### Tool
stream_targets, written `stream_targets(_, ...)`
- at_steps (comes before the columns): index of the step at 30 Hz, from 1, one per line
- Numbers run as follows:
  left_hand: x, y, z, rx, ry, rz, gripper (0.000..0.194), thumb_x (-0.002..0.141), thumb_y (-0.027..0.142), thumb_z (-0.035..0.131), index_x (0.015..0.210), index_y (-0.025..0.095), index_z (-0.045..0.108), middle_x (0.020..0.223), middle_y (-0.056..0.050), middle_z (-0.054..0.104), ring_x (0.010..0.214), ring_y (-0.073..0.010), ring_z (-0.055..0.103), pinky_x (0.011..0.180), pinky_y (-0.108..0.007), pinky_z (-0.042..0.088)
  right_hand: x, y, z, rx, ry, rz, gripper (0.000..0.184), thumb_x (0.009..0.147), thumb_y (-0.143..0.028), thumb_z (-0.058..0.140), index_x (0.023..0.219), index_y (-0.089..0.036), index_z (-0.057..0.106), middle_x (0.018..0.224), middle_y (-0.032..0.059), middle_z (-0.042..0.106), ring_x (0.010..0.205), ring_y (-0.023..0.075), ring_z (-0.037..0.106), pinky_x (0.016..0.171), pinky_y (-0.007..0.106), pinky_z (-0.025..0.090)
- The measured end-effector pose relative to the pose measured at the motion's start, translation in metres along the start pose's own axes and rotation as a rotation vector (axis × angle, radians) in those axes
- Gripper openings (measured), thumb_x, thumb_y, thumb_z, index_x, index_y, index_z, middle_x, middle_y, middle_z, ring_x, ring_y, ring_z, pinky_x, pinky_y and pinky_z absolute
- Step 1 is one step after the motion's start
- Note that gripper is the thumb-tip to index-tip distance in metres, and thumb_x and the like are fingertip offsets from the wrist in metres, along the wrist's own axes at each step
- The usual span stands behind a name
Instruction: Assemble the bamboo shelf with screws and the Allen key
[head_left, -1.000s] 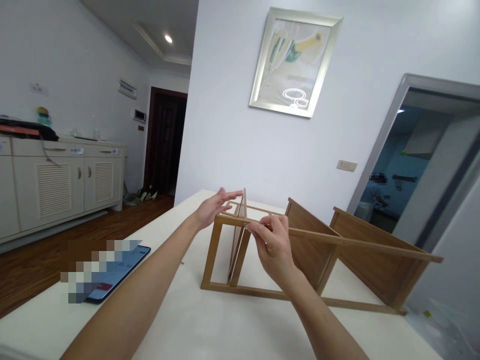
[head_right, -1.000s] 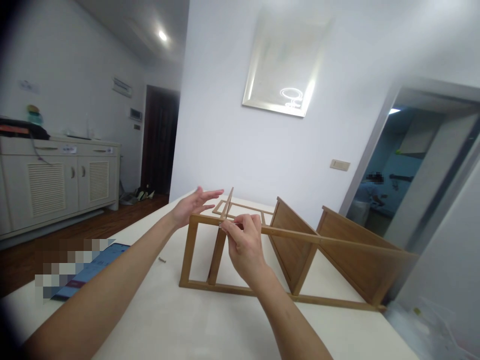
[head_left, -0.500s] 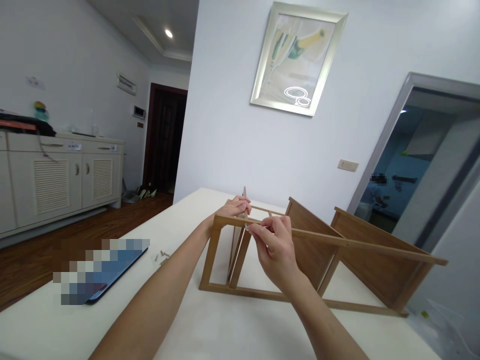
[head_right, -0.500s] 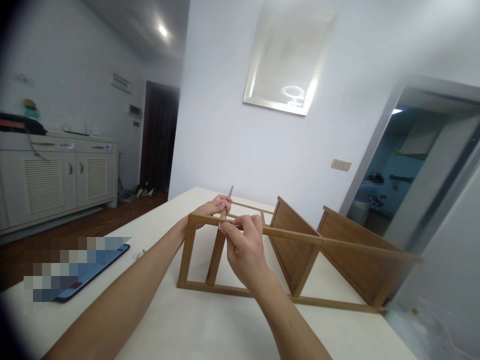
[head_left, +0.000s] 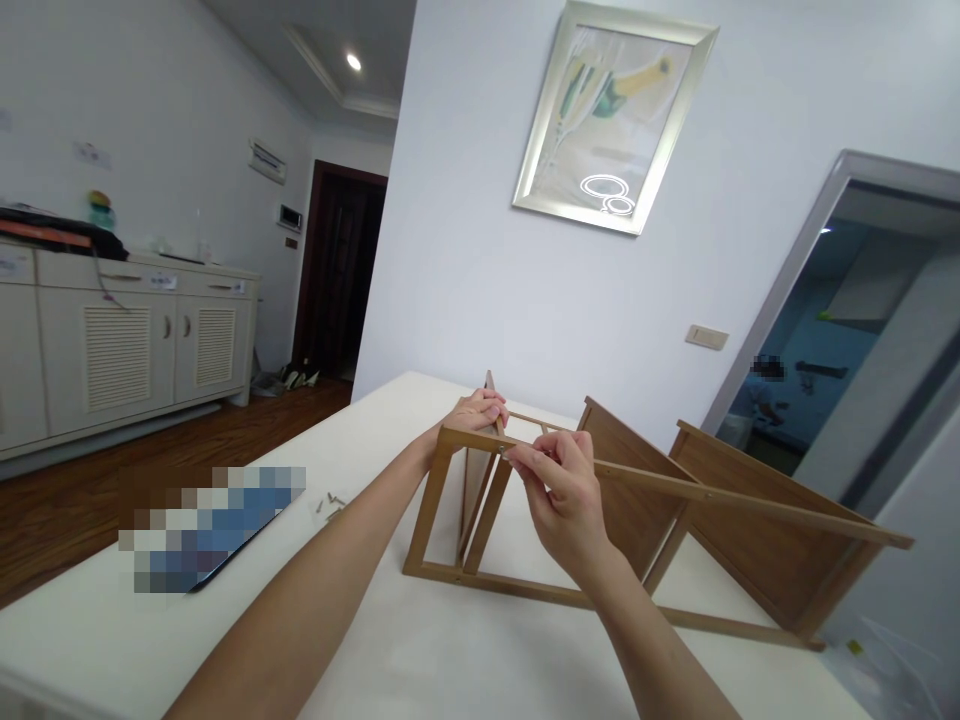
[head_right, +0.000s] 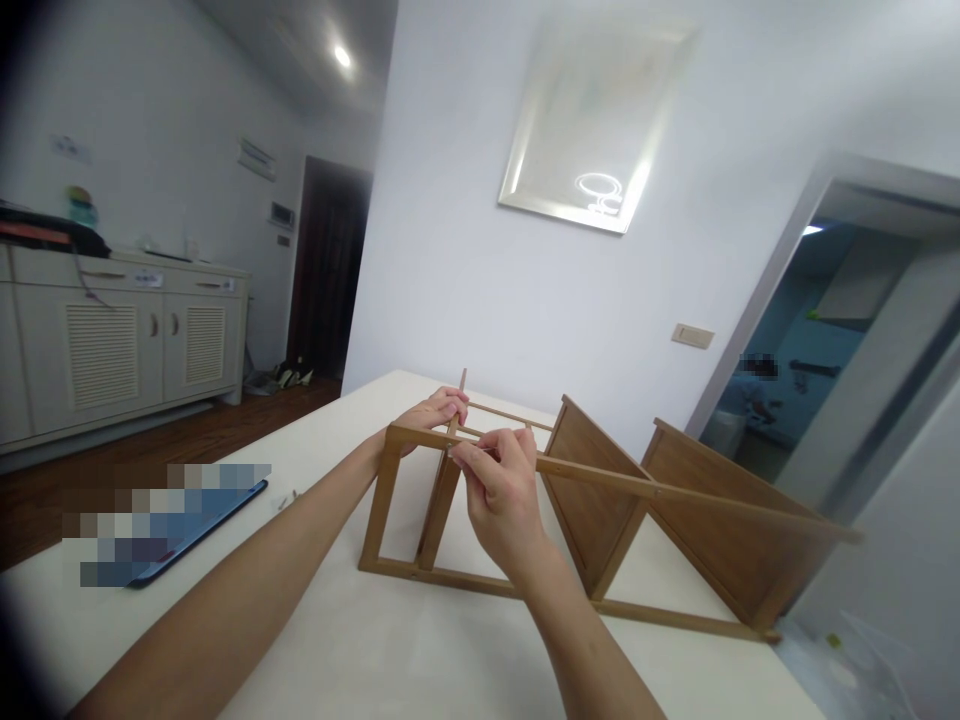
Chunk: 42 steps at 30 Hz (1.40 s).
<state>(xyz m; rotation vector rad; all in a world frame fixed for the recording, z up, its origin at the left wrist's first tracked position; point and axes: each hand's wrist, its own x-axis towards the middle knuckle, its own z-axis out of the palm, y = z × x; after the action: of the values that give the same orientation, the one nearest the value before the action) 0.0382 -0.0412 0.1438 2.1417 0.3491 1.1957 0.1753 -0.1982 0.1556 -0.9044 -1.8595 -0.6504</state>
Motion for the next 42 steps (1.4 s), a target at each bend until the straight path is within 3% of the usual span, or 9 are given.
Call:
stream_targets(9,0.0,-0.002,0.004,-0.086,0.031,-0.001,0.051,0.089,0.061,0.039,0.077,0.018,0.064,0.11,-0.011,0.05,0.119,-0.0258,0.045,0.106,-0.041,0.036,0.002,-0.001,0.0,-0.078,0.044,-0.086,0.026,0.083,-0.003,0.057,0.092,-0.024,0.069,0.085,0.0059,0.054,0.081,0.019,0.041,0.069,0.033,0.043)
stream_targets(16,0.0,-0.004,0.004,-0.074,0.03,-0.028,0.05,0.091,0.058,0.039,0.078,0.018,0.064,0.111,-0.009,0.051,0.119,-0.0241,0.044,0.108,-0.037,0.034,0.001,-0.001,-0.005,-0.165,-0.039,-0.171,0.039,0.082,0.004,0.054,0.104,-0.026,0.066,0.098,0.0075,0.054,0.091,0.0202,0.041,0.074,0.034,0.047)
stream_targets(27,0.001,-0.007,0.004,-0.069,0.027,-0.015,0.05,0.09,0.06,0.038,0.077,0.019,0.063,0.105,-0.009,0.053,0.121,-0.0242,0.042,0.107,-0.037,0.034,0.004,0.001,-0.004,-0.101,-0.034,-0.104,0.034,0.083,0.001,0.055,0.097,-0.027,0.068,0.094,0.0073,0.053,0.089,0.0206,0.04,0.067,0.03,0.047)
stream_targets(32,0.0,-0.007,0.004,-0.082,0.037,-0.001,0.051,0.089,0.06,0.039,0.077,0.018,0.064,0.107,-0.01,0.051,0.119,-0.0247,0.043,0.106,-0.037,0.035,0.007,-0.007,-0.005,-0.138,-0.027,-0.074,0.029,0.082,-0.001,0.057,0.094,-0.024,0.069,0.089,0.0072,0.053,0.085,0.0206,0.04,0.069,0.034,0.046)
stream_targets(42,0.0,-0.01,0.004,-0.099,0.039,-0.005,0.049,0.09,0.058,0.04,0.078,0.017,0.064,0.11,-0.011,0.05,0.122,-0.0257,0.043,0.107,-0.039,0.035,0.007,-0.004,-0.005,-0.076,-0.031,-0.12,0.036,0.081,0.004,0.055,0.098,-0.025,0.068,0.094,0.0077,0.052,0.089,0.0205,0.04,0.065,0.029,0.046)
